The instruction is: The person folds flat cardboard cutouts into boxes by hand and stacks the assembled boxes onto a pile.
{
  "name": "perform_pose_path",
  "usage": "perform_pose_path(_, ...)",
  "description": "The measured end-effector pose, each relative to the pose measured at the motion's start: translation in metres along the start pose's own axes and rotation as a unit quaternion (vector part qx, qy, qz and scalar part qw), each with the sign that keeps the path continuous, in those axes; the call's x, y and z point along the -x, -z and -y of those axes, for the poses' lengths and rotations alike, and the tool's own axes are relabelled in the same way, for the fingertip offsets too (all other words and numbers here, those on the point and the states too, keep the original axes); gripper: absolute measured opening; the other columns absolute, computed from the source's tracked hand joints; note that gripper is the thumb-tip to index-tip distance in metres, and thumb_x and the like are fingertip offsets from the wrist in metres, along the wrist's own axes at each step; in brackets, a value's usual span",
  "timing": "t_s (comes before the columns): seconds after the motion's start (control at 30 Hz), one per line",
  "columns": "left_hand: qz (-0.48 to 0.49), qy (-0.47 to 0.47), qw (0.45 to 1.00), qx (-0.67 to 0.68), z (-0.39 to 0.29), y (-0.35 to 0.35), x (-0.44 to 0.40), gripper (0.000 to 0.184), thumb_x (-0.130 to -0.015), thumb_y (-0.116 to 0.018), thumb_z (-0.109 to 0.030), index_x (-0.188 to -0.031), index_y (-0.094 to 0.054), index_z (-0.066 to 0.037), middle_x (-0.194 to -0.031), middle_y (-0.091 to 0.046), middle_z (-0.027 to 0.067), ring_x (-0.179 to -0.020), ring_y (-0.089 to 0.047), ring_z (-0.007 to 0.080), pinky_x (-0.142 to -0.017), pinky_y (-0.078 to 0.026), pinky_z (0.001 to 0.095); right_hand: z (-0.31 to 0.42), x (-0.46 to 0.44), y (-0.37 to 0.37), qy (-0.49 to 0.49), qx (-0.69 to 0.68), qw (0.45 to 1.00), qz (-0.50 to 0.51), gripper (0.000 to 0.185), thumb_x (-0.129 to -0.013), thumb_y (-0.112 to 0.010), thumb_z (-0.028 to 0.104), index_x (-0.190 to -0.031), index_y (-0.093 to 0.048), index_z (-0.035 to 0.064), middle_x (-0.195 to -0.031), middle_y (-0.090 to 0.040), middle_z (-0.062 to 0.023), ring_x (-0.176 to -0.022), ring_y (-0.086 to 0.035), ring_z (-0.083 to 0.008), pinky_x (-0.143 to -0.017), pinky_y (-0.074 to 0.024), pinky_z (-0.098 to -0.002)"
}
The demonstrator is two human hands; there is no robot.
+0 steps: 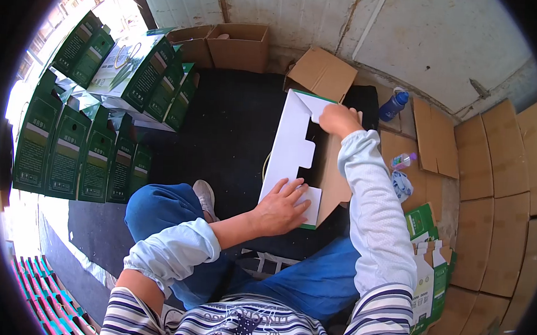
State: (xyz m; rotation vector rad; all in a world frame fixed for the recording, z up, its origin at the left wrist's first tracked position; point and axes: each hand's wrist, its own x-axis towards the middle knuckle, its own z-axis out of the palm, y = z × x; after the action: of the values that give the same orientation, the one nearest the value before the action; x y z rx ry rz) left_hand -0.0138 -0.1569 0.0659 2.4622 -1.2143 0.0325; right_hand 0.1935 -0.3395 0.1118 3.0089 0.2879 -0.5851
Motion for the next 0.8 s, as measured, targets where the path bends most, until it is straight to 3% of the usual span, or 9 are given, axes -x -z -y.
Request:
perform_pose_path(0.13,0.026,-0.011,1.0,0.0,-0.011,0.001,-0.01,0.059,-0.079,-0.061,-0.051,-0.102,-0.06,0.003,-0.116,-0.052,0.0212,-0.118,-0.043,0.034,-0.097,-0.034,0.0453,0.013,0.035,-0.007,-0.041,0.058,0.992,-0.102,0.028,-0.08,-0.054,0.015,-0.101,-0.07,0.0051,-0.128,-0.05,-0.0172,-0.113,-0.051,-0.0368,-0.094,-0.0356,-0.0474)
perform_pose_path(0.27,0.034,-0.007,0.999,-0.015,-0.022,-0.001,-0.023,0.063,-0.074,-0.061,-0.058,-0.092,-0.06,0.002,-0.1,-0.052,0.0158,-0.102,-0.047,0.0289,-0.084,-0.037,0.0394,-0.001,0.024,-0.011,-0.159,0.073,0.979,-0.101,0.029,-0.081,-0.056,0.017,-0.105,-0.07,0.0081,-0.134,-0.044,-0.0148,-0.117,-0.048,-0.0374,-0.094,-0.0408,-0.0463)
perform_pose_path(0.3,0.03,-0.003,0.999,-0.011,-0.026,-0.001,-0.026,0.063,-0.073,-0.062,-0.06,-0.089,-0.059,0.001,-0.095,-0.052,0.014,-0.096,-0.047,0.0272,-0.081,-0.037,0.0379,-0.003,0.023,-0.008,-0.18,0.092,0.973,-0.111,0.028,-0.083,-0.058,0.023,-0.104,-0.07,0.009,-0.129,-0.051,-0.0165,-0.112,-0.054,-0.0356,-0.089,-0.0473,-0.0422)
perform_pose_path(0.37,0.01,0.007,1.0,-0.021,-0.033,-0.003,-0.031,0.065,-0.07,-0.062,-0.065,-0.085,-0.06,-0.001,-0.086,-0.049,0.0102,-0.087,-0.047,0.0244,-0.075,-0.037,0.0358,-0.012,0.025,-0.002,-0.146,0.078,0.985,-0.043,0.029,-0.083,-0.06,0.027,-0.103,-0.07,0.0087,-0.12,-0.058,-0.016,-0.106,-0.059,-0.0336,-0.084,-0.0498,-0.0402)
perform_pose_path(0.4,0.016,0.015,0.999,-0.024,-0.034,-0.003,-0.032,0.062,-0.07,-0.063,-0.062,-0.086,-0.06,-0.001,-0.086,-0.049,0.0101,-0.088,-0.047,0.0247,-0.075,-0.037,0.036,-0.016,0.029,0.001,-0.129,0.07,0.989,-0.008,0.03,-0.083,-0.06,0.029,-0.102,-0.07,0.0085,-0.115,-0.062,-0.0158,-0.104,-0.061,-0.0326,-0.082,-0.0511,-0.0393)
perform_pose_path(0.43,0.022,0.022,0.999,-0.025,-0.034,-0.004,-0.034,0.06,-0.071,-0.064,-0.059,-0.087,-0.06,-0.002,-0.087,-0.049,0.01,-0.088,-0.047,0.0249,-0.075,-0.037,0.0362,-0.016,0.034,-0.001,-0.13,0.106,0.985,-0.036,0.032,-0.083,-0.061,0.035,-0.1,-0.071,0.009,-0.1,-0.068,-0.0133,-0.097,-0.064,-0.0287,-0.079,-0.0524,-0.0375)
perform_pose_path(0.7,0.041,0.101,0.994,0.013,-0.041,-0.003,-0.023,0.02,-0.076,-0.059,-0.014,-0.092,-0.06,-0.003,-0.094,-0.054,0.0145,-0.091,-0.055,0.0297,-0.075,-0.047,0.0406,-0.046,0.06,-0.009,-0.128,0.076,0.989,-0.007,0.046,-0.086,-0.054,0.046,-0.099,-0.07,0.0044,-0.101,-0.066,-0.018,-0.096,-0.063,-0.0333,-0.081,-0.0507,-0.04)
perform_pose_path(0.77,0.074,0.109,0.991,0.013,-0.028,0.009,-0.012,0.017,-0.077,-0.059,-0.013,-0.09,-0.06,-0.002,-0.093,-0.055,0.0144,-0.091,-0.055,0.0305,-0.075,-0.048,0.0401,-0.062,0.059,-0.022,-0.125,0.07,0.99,0.003,0.052,-0.088,-0.049,0.051,-0.102,-0.068,0.005,-0.097,-0.068,-0.0161,-0.09,-0.066,-0.0298,-0.077,-0.0523,-0.0384)
perform_pose_path(0.8,0.092,0.112,0.989,0.014,-0.02,0.014,-0.004,0.016,-0.077,-0.058,-0.013,-0.088,-0.061,-0.002,-0.092,-0.055,0.0143,-0.091,-0.056,0.0309,-0.074,-0.048,0.0398,-0.064,0.066,-0.02,-0.136,-0.015,0.989,0.048,0.058,-0.087,-0.047,0.055,-0.1,-0.068,0.0028,-0.091,-0.067,-0.0169,-0.083,-0.065,-0.0292,-0.073,-0.0524,-0.0379)
